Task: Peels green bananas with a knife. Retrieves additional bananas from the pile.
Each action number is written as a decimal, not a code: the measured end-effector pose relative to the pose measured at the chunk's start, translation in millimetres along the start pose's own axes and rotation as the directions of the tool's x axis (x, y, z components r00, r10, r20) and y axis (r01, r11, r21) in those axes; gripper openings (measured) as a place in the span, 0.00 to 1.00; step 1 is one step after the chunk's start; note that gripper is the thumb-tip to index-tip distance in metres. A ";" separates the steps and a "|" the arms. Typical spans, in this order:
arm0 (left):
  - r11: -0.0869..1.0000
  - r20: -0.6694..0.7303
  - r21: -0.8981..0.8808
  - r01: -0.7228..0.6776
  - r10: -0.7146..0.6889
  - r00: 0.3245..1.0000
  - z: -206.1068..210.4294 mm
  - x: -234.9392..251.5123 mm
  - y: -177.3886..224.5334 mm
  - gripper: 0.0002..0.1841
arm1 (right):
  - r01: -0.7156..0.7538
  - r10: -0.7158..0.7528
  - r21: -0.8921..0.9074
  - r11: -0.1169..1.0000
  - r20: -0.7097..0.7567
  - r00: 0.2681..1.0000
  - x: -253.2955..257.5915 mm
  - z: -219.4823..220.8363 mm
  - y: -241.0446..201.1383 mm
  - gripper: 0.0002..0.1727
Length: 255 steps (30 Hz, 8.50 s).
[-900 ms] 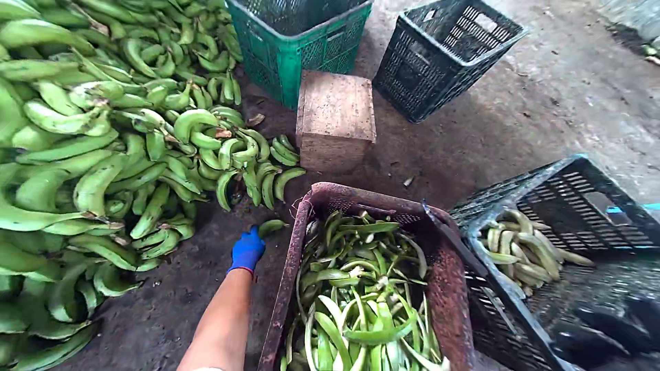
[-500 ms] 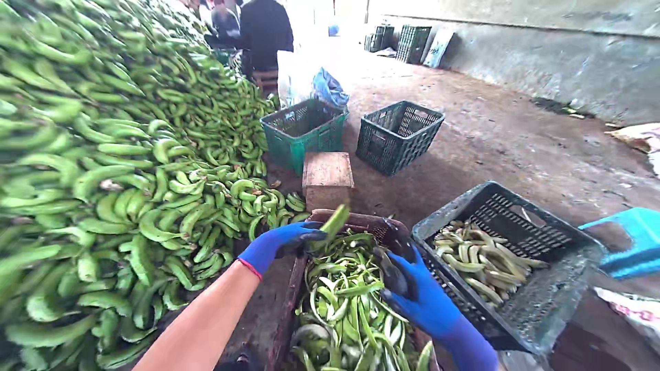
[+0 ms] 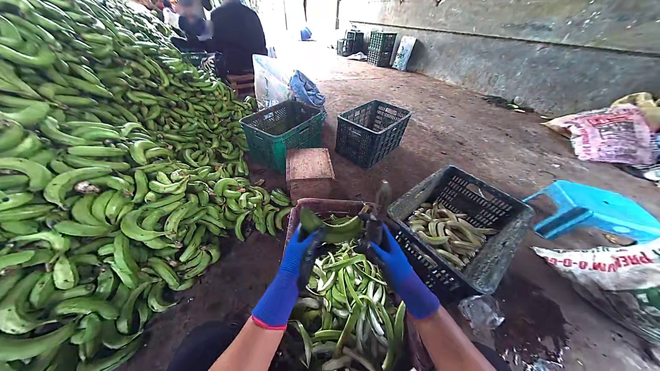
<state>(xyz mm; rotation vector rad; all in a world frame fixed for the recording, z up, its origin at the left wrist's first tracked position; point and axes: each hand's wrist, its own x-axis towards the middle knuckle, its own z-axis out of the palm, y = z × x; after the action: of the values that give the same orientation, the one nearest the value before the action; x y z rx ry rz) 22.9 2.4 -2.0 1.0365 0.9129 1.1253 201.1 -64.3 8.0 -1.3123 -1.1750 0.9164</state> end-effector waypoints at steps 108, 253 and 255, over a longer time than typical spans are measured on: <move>0.989 0.019 -0.042 -0.142 0.143 0.990 -16.2 7.6 1.7 0.19 | 0.381 -0.234 -0.649 0.659 0.304 0.924 43.5 -24.0 23.1 0.29; 0.901 0.032 -0.415 0.130 -0.128 0.991 -23.4 18.6 14.9 0.24 | 0.620 -0.506 -0.683 0.387 0.405 0.762 7.2 -4.3 21.1 0.27; 0.905 -0.006 -0.405 0.127 -0.141 0.990 -22.2 16.0 18.1 0.24 | 0.599 -0.506 -0.702 0.384 0.382 0.773 8.5 1.6 20.5 0.27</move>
<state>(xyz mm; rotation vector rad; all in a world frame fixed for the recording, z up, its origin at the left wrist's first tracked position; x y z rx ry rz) 0.5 24.0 8.4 0.6063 0.7249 1.1576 204.0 -53.9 -11.5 -1.3648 -2.1018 -0.1375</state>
